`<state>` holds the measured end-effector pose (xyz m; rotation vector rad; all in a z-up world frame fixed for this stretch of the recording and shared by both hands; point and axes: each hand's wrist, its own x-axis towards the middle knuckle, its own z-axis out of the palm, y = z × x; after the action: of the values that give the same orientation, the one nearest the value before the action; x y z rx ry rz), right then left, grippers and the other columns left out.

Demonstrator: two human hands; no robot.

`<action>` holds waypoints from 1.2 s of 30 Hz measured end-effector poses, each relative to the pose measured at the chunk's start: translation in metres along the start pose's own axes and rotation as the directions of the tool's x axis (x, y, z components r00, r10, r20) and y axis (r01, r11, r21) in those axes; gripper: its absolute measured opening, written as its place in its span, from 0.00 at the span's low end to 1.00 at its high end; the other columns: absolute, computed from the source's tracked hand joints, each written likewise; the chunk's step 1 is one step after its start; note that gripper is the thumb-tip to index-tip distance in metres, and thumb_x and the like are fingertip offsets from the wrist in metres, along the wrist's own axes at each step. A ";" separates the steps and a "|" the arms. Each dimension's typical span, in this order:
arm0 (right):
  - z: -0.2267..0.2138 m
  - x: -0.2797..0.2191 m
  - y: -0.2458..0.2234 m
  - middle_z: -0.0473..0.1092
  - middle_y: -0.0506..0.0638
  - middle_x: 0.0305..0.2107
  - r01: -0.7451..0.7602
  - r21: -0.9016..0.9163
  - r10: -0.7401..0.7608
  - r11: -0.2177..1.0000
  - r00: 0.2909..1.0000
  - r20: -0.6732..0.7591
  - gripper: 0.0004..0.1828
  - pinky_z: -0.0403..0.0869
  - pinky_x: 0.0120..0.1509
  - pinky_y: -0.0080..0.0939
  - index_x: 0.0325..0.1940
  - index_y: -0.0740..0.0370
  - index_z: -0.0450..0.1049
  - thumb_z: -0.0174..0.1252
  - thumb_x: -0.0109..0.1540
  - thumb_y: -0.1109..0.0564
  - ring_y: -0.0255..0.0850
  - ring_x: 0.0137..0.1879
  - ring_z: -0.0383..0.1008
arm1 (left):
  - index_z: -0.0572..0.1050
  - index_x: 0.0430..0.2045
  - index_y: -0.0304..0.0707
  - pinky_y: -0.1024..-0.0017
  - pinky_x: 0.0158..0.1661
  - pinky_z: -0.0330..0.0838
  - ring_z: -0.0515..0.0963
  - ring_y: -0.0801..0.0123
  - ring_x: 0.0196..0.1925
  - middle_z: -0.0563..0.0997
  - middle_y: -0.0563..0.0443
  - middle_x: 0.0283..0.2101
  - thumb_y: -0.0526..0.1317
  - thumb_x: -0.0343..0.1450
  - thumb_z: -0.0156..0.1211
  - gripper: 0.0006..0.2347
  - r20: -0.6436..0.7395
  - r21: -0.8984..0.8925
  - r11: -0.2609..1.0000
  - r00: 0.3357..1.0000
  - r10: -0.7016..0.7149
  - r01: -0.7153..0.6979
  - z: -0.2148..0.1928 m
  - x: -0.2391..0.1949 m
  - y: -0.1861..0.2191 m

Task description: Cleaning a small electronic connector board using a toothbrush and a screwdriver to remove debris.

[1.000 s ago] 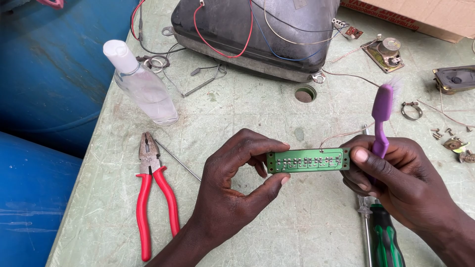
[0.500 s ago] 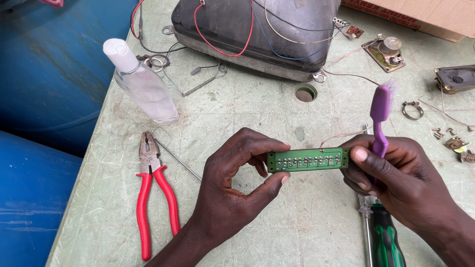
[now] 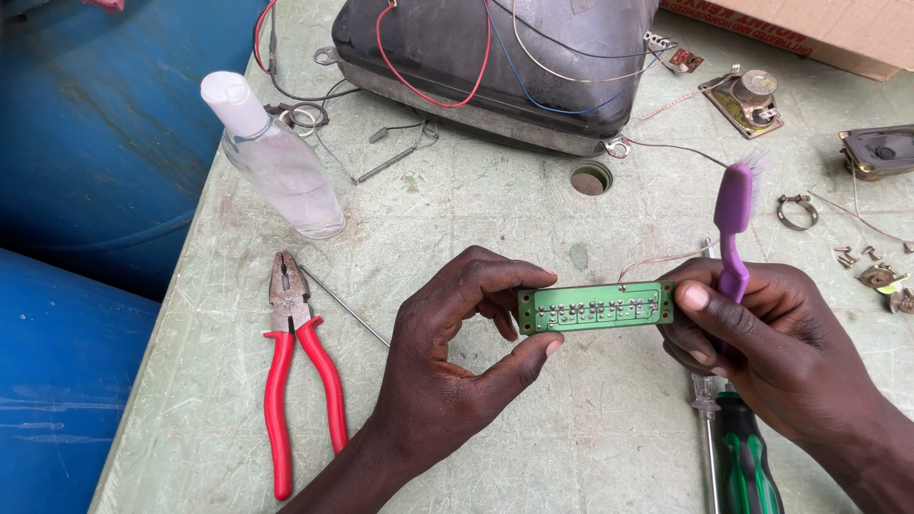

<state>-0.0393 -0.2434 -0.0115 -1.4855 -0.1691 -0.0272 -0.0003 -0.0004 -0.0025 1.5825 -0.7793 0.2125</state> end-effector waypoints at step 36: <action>0.006 0.004 -0.001 0.70 0.59 0.22 -0.074 -0.283 0.002 0.956 0.970 -0.245 0.05 0.63 0.21 0.34 0.31 0.73 0.76 0.61 0.59 0.65 0.40 0.17 0.61 | 0.79 0.21 0.38 0.80 0.28 0.72 0.76 0.79 0.22 0.79 0.56 0.20 0.43 0.70 0.58 0.10 0.011 -0.091 0.948 0.952 -0.305 0.304 0.003 -0.002 -0.006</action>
<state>-0.0358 -0.2372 -0.0099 -1.7644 0.0659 -0.2098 0.0010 -0.0027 -0.0088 1.5906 -0.5244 -0.0456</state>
